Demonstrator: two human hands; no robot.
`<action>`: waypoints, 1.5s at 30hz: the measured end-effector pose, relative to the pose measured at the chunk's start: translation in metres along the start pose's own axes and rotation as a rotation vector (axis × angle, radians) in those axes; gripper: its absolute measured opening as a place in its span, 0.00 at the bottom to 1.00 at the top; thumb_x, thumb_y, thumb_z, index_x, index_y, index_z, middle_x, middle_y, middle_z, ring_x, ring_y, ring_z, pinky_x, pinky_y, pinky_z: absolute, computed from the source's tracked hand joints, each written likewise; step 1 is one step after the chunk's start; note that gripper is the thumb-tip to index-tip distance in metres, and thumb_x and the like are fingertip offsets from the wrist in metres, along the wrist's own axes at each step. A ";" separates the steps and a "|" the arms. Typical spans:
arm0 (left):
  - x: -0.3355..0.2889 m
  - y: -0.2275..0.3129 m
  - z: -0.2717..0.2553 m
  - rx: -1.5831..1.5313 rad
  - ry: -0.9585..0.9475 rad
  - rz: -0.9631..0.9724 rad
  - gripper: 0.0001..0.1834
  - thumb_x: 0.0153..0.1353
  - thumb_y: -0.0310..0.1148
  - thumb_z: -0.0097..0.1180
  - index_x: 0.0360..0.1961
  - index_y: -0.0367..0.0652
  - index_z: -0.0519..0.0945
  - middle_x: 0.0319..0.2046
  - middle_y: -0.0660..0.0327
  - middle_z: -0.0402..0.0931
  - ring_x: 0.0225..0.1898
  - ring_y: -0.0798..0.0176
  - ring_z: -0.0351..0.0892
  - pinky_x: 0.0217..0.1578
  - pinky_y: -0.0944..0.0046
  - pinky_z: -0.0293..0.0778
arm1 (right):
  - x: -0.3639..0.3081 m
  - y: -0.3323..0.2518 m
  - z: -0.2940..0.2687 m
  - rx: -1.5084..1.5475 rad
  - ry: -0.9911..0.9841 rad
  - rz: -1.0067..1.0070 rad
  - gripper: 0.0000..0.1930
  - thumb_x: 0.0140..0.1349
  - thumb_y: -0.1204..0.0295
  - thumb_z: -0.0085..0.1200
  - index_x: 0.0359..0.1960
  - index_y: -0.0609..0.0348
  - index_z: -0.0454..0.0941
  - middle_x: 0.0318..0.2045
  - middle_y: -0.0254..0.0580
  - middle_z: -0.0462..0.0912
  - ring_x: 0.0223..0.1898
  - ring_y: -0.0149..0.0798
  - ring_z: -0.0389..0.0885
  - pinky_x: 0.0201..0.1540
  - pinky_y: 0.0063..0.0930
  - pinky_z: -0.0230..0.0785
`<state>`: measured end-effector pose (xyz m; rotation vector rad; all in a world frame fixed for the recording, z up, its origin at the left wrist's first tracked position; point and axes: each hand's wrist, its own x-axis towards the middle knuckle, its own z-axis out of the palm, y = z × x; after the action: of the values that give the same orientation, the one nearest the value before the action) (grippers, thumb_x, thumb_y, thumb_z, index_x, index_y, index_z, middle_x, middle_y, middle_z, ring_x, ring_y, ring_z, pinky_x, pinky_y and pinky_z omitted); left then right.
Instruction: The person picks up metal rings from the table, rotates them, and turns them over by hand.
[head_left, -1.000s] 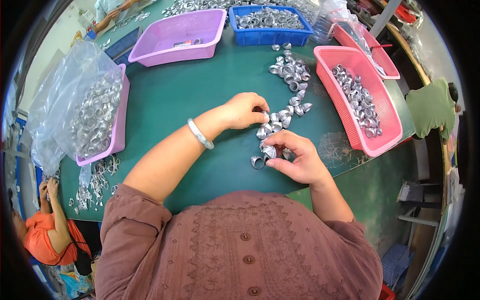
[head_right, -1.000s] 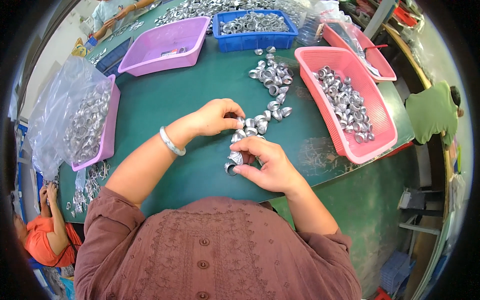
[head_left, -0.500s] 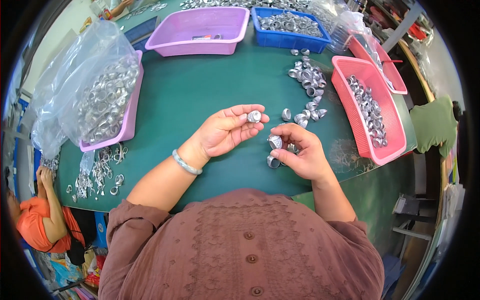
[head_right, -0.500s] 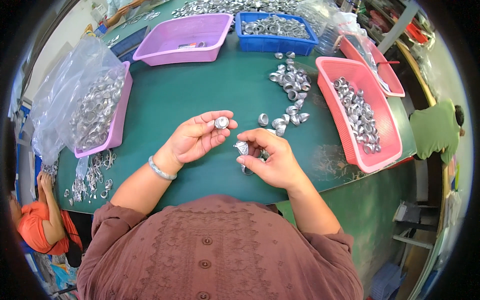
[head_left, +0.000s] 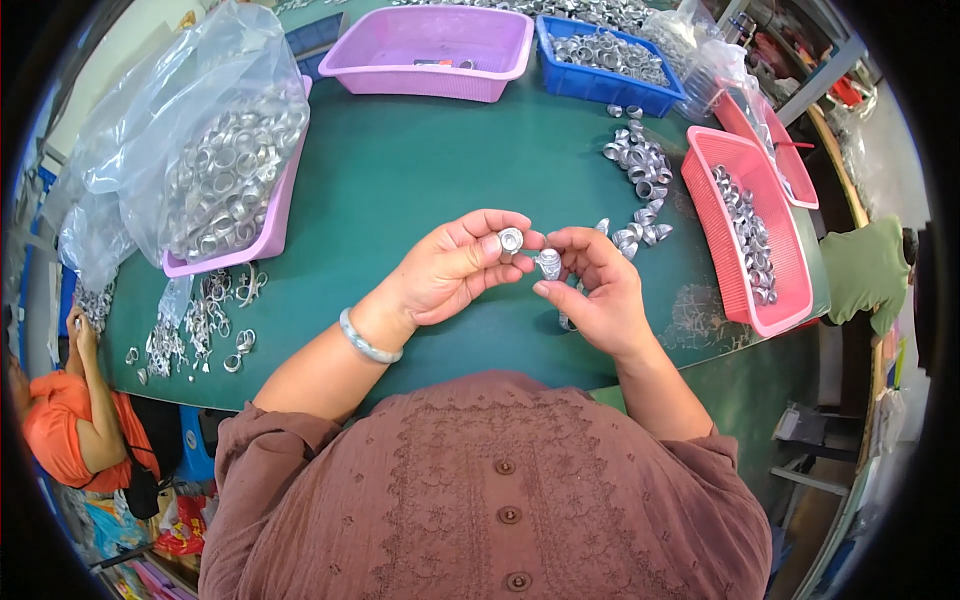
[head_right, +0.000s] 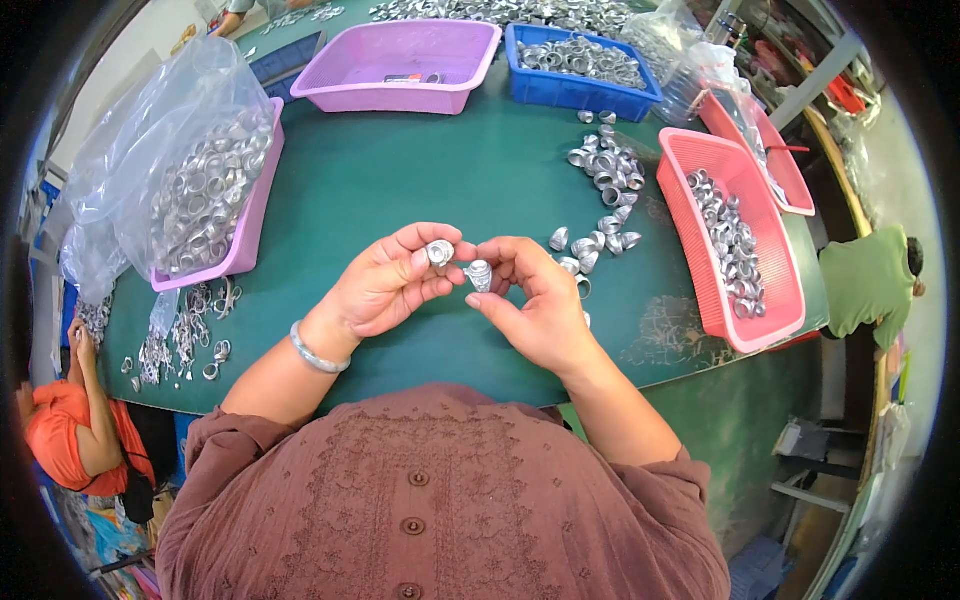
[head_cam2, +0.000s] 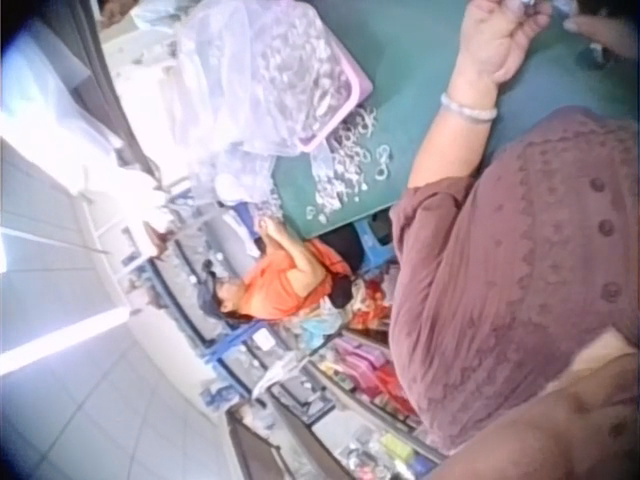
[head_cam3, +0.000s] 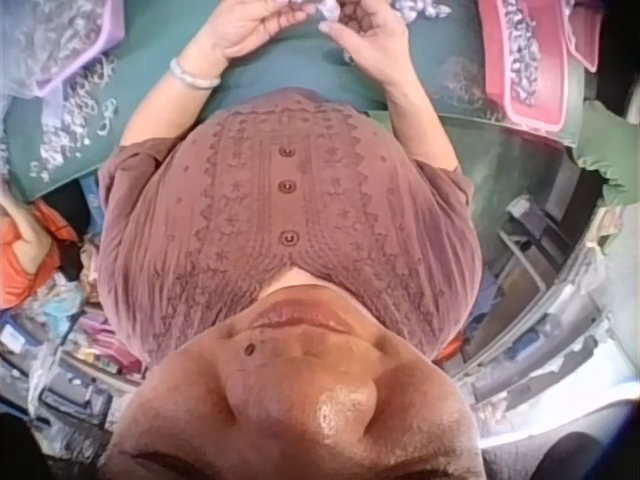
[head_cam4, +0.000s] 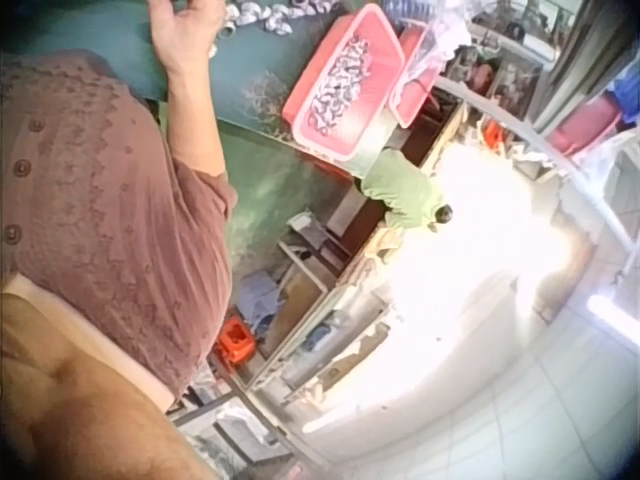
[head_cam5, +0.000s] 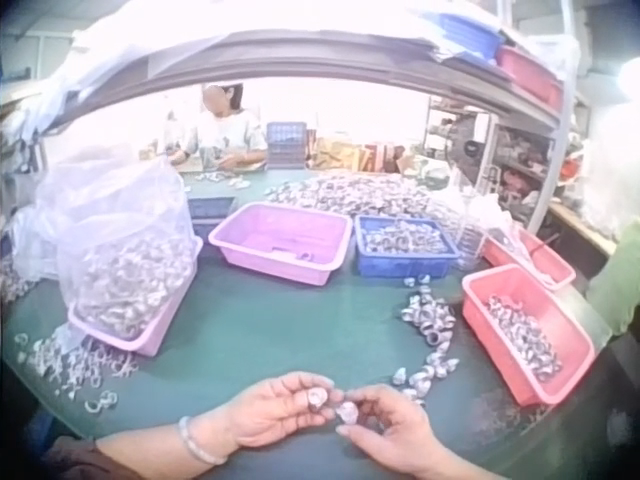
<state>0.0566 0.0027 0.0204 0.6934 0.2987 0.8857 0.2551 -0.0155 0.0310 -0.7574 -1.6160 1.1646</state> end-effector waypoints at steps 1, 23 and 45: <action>-0.002 0.001 0.000 0.033 -0.002 0.029 0.16 0.63 0.29 0.44 0.51 0.37 0.67 0.48 0.53 0.70 0.44 0.64 0.74 0.47 0.68 0.73 | 0.001 0.000 0.002 -0.001 -0.002 0.002 0.19 0.47 0.85 0.56 0.44 0.63 0.69 0.39 0.38 0.77 0.33 0.27 0.72 0.35 0.20 0.67; -0.025 -0.005 -0.001 0.231 0.113 0.187 0.16 0.59 0.28 0.51 0.49 0.39 0.69 0.39 0.63 0.71 0.39 0.71 0.70 0.43 0.71 0.68 | 0.010 0.000 0.026 -0.152 0.030 -0.106 0.18 0.46 0.83 0.59 0.41 0.62 0.69 0.31 0.35 0.74 0.32 0.28 0.73 0.37 0.21 0.67; -0.029 -0.002 -0.008 0.161 0.213 0.125 0.13 0.60 0.34 0.51 0.44 0.38 0.70 0.33 0.60 0.76 0.32 0.68 0.75 0.36 0.70 0.73 | 0.016 0.001 0.024 0.678 -0.055 0.434 0.17 0.54 0.79 0.55 0.46 0.65 0.69 0.36 0.42 0.76 0.35 0.33 0.77 0.37 0.24 0.71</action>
<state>0.0363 -0.0173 0.0122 0.7741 0.5262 1.0653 0.2271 -0.0088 0.0343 -0.6329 -0.9985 1.9198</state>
